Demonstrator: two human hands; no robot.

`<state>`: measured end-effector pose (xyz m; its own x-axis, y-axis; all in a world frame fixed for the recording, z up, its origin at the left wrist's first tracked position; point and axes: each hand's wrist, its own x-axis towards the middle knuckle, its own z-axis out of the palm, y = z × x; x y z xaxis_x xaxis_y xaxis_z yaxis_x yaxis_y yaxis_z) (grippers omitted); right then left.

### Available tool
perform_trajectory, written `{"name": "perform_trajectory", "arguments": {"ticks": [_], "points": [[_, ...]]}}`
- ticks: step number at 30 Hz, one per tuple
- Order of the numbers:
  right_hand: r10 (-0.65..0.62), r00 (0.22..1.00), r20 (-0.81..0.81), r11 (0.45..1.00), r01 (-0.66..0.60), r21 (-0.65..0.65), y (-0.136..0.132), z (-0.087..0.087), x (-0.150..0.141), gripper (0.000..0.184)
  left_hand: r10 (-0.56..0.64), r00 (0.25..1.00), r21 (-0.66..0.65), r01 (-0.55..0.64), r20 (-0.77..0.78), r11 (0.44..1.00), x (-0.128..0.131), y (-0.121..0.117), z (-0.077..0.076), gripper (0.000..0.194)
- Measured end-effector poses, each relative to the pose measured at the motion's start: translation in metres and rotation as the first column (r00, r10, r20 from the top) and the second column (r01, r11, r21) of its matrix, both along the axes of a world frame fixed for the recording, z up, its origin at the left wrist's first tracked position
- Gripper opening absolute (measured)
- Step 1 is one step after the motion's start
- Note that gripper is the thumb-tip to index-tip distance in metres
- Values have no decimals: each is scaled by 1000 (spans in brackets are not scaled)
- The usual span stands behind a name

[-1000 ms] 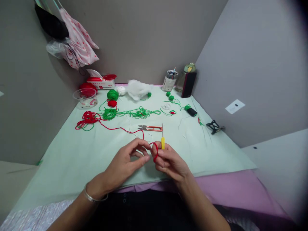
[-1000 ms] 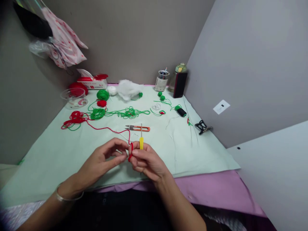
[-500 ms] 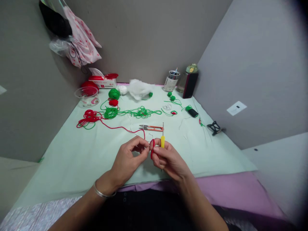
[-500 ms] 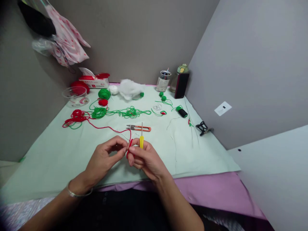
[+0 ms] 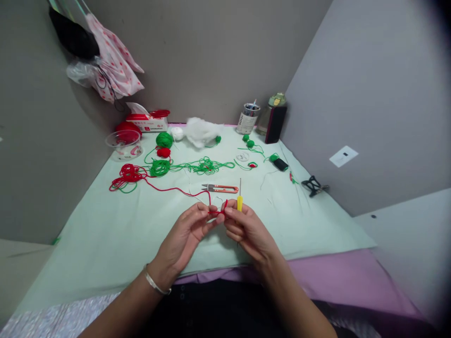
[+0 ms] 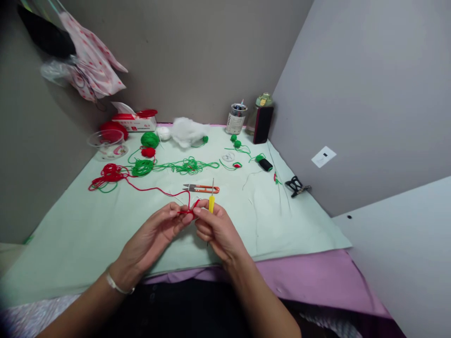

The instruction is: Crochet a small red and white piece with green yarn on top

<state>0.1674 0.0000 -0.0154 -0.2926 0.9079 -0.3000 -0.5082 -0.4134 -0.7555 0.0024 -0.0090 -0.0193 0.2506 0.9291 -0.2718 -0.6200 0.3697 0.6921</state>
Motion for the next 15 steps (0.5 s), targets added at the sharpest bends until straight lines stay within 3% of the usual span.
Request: {"name": "perform_trajectory", "arguments": {"ticks": [4,7,11,15], "points": [[-29,998,56,999,27,41,-1,1,-2,43,66,956,216,-2,-286,976,-5,-3,0,16],[-59,991,118,992,45,117,-4,1,-3,37,42,873,324,135,-486,936,-10,-4,2,26],[-88,977,193,975,45,218,-8,0,-2,29,99,805,406,184,-584,895,-12,-3,6,14],[-123,959,254,956,46,289,-10,-1,-2,25,130,744,410,205,-655,889,-12,0,7,10]]}}
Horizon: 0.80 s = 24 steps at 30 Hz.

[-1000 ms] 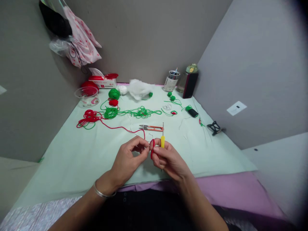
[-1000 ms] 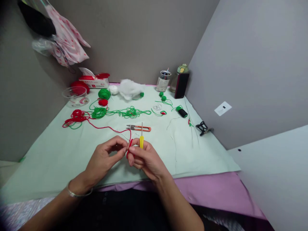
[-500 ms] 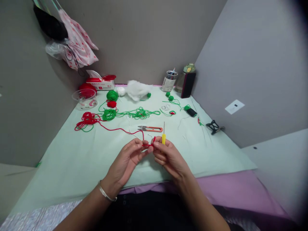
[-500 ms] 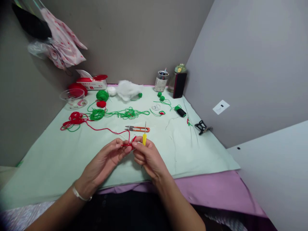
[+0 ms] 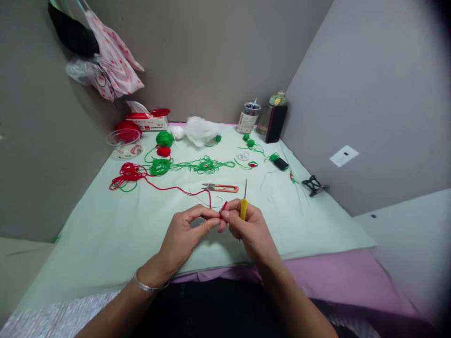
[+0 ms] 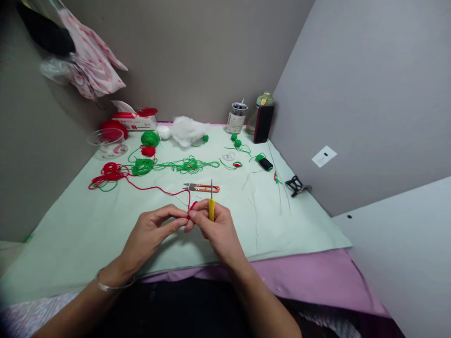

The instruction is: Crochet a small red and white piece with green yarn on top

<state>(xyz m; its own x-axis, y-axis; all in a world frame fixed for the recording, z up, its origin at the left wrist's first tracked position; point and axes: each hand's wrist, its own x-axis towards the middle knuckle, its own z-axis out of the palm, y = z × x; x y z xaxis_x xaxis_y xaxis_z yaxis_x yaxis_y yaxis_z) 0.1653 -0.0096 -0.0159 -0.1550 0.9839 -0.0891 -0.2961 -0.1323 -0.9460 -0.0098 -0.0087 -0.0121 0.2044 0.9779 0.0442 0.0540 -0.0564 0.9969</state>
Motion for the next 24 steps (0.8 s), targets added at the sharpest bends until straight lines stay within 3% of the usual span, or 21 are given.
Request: {"name": "perform_trajectory", "arguments": {"ticks": [5,10,16,21,24], "points": [[-34,998,59,999,33,34,0,0,-1,26,39,999,65,-38,-28,997,-2,2,-2,12],[-23,1000,14,999,23,-29,1,-5,-2,29,8,1000,96,-6,-17,995,-2,3,-9,9],[-49,997,60,999,48,20,-2,-4,-4,26,126,991,292,-107,-46,951,1,4,-12,8],[-107,982,156,991,93,94,-7,5,-7,25,151,988,275,-142,-12,951,1,6,-8,6],[-80,989,122,996,75,45,-5,3,-6,25,177,984,263,-167,-15,950,1,7,-6,8]]}}
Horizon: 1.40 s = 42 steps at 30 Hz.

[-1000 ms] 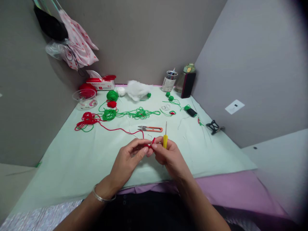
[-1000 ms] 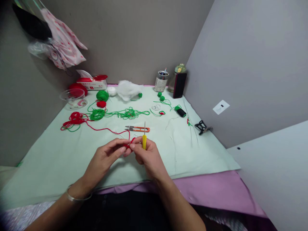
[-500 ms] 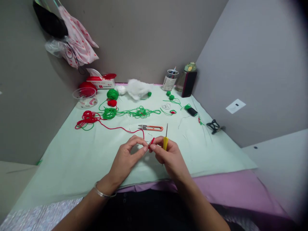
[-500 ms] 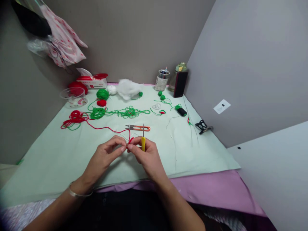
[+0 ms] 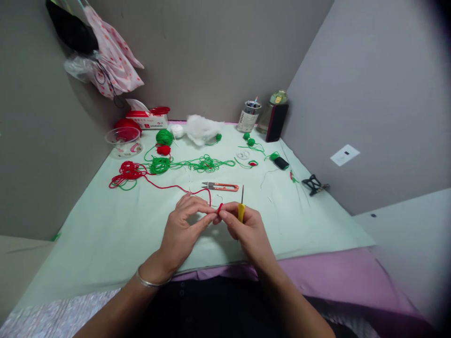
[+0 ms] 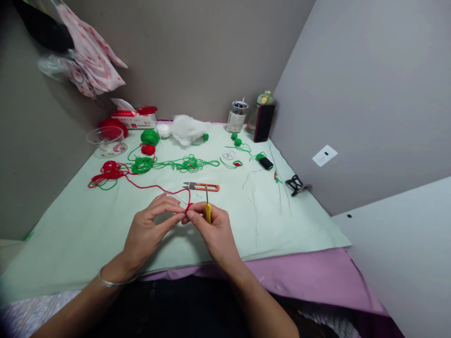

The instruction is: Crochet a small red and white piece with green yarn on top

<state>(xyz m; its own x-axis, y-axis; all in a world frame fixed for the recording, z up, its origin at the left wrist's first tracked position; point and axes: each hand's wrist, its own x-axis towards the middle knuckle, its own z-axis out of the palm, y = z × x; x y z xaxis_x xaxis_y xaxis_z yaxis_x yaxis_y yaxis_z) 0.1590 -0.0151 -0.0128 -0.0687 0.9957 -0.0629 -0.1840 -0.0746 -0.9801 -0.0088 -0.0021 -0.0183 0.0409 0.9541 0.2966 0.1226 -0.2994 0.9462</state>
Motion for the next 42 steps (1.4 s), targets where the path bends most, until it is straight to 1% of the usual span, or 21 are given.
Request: {"name": "perform_trajectory", "arguments": {"ticks": [3,5,7,11,13,15,18,20,22,26,29,32,35,37,39,42], "points": [[46,987,-151,992,-63,-110,4,-3,2,27,35,999,-1,-35,-2,999,-1,-1,0,9],[74,967,-244,981,-115,-159,5,-3,4,27,49,999,-22,-49,1,999,-3,-1,-1,10],[97,949,-301,973,-154,-172,6,-1,5,24,35,999,-69,-34,20,997,-4,-2,-3,11],[95,922,-374,966,-176,-189,6,0,7,18,-7,996,-151,19,84,988,-6,-2,-6,12],[75,910,-409,964,-171,-204,8,-2,9,19,9,993,-185,13,117,983,-7,-1,-7,11],[33,890,-455,963,-151,-225,11,-4,11,22,45,982,-243,1,184,970,-7,0,-7,13],[-33,846,-532,953,-134,-273,16,-8,14,25,111,935,-356,17,337,934,-6,1,-7,18],[-48,826,-561,944,-147,-297,18,-9,14,29,133,909,-392,36,396,919,-4,0,-7,20],[-40,826,-562,942,-157,-297,17,-11,14,33,128,904,-400,51,408,915,-2,-1,-6,20],[-10,858,-514,957,-141,-254,14,-12,14,34,109,901,-407,80,420,910,2,-4,-5,21],[-25,865,-502,962,-116,-248,14,-12,14,36,128,883,-426,88,452,900,4,-5,-4,22],[-53,858,-511,960,-97,-262,15,-12,14,41,177,835,-439,85,521,894,3,-2,-3,22],[-76,862,-501,962,-68,-263,16,-13,14,51,255,755,-450,59,604,891,-1,3,-3,23],[-84,875,-477,966,-46,-255,16,-15,14,56,292,719,-461,44,630,886,-4,5,-4,24],[-91,889,-448,971,-22,-240,16,-15,13,60,289,723,-461,46,627,886,-5,6,-5,25],[-111,923,-369,979,38,-200,14,-15,11,66,244,770,-444,56,589,894,-1,3,-7,24]]}}
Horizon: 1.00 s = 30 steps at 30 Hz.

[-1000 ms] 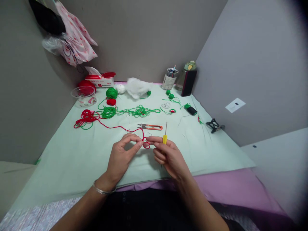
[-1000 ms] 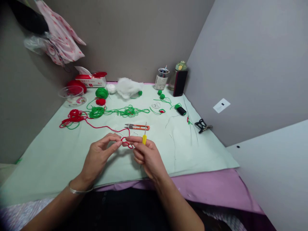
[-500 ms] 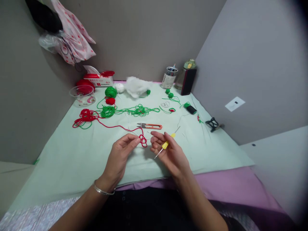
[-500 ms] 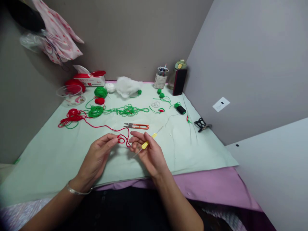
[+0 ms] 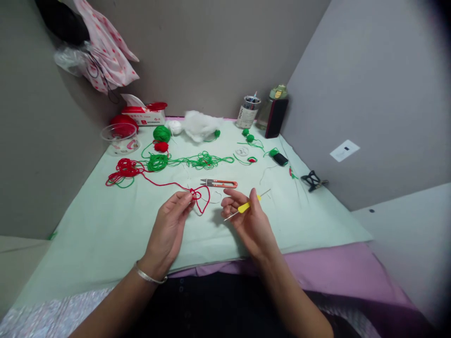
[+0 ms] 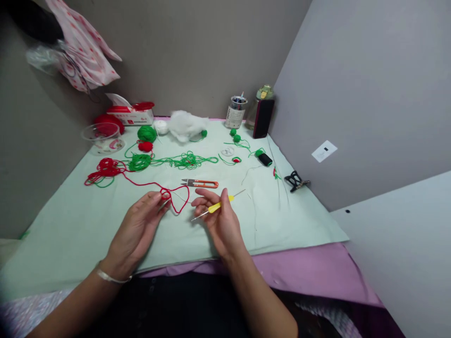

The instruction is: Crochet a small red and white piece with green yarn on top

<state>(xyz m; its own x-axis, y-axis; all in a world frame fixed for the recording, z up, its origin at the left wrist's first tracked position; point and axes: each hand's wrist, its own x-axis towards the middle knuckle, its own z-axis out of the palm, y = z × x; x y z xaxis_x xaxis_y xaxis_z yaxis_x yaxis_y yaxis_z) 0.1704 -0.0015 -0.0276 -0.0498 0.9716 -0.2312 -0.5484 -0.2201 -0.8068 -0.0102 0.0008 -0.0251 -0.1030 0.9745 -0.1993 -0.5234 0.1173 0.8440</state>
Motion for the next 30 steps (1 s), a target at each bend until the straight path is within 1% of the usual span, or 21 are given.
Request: {"name": "perform_trajectory", "arguments": {"ticks": [4,7,9,13,15,17,19,20,21,23,25,26,27,28,30], "points": [[-135,969,207,989,119,87,-5,3,-1,72,-27,997,18,29,-67,999,6,-6,0,22],[-187,954,236,976,153,154,-11,5,0,67,-37,992,37,42,-120,998,8,-9,0,19],[-178,953,245,970,127,209,-16,5,0,57,-44,984,64,55,-170,996,9,-11,0,17],[-118,935,333,949,8,315,-28,5,-2,31,-43,968,112,73,-246,991,10,-12,0,14],[-131,907,401,936,-21,353,-33,7,-4,22,-47,967,110,77,-251,991,11,-13,1,14],[-184,858,480,914,-30,404,-37,9,-6,15,-62,966,102,89,-249,991,11,-13,1,15],[-269,784,559,872,-48,486,-37,10,-8,9,-93,964,94,120,-251,988,11,-13,0,15],[-324,737,593,841,-63,537,-37,10,-9,7,-116,961,91,142,-251,986,11,-14,0,15],[-388,684,617,800,-82,594,-36,10,-10,8,-141,958,87,167,-251,982,11,-14,0,15],[-520,580,627,694,-141,706,-34,8,-11,11,-187,951,82,213,-247,974,11,-15,-1,16],[-616,503,606,598,-202,775,-33,6,-12,13,-225,946,76,248,-232,966,11,-16,-1,16],[-639,483,599,569,-228,791,-33,5,-12,15,-240,946,72,261,-220,963,11,-16,0,16],[-646,477,596,553,-245,796,-33,4,-12,16,-253,946,70,272,-204,960,11,-16,0,16],[-641,485,596,549,-253,797,-33,4,-11,16,-266,945,72,283,-189,956,11,-16,1,16],[-611,530,588,555,-243,795,-33,3,-10,17,-287,943,80,304,-170,949,12,-17,3,16]]}}
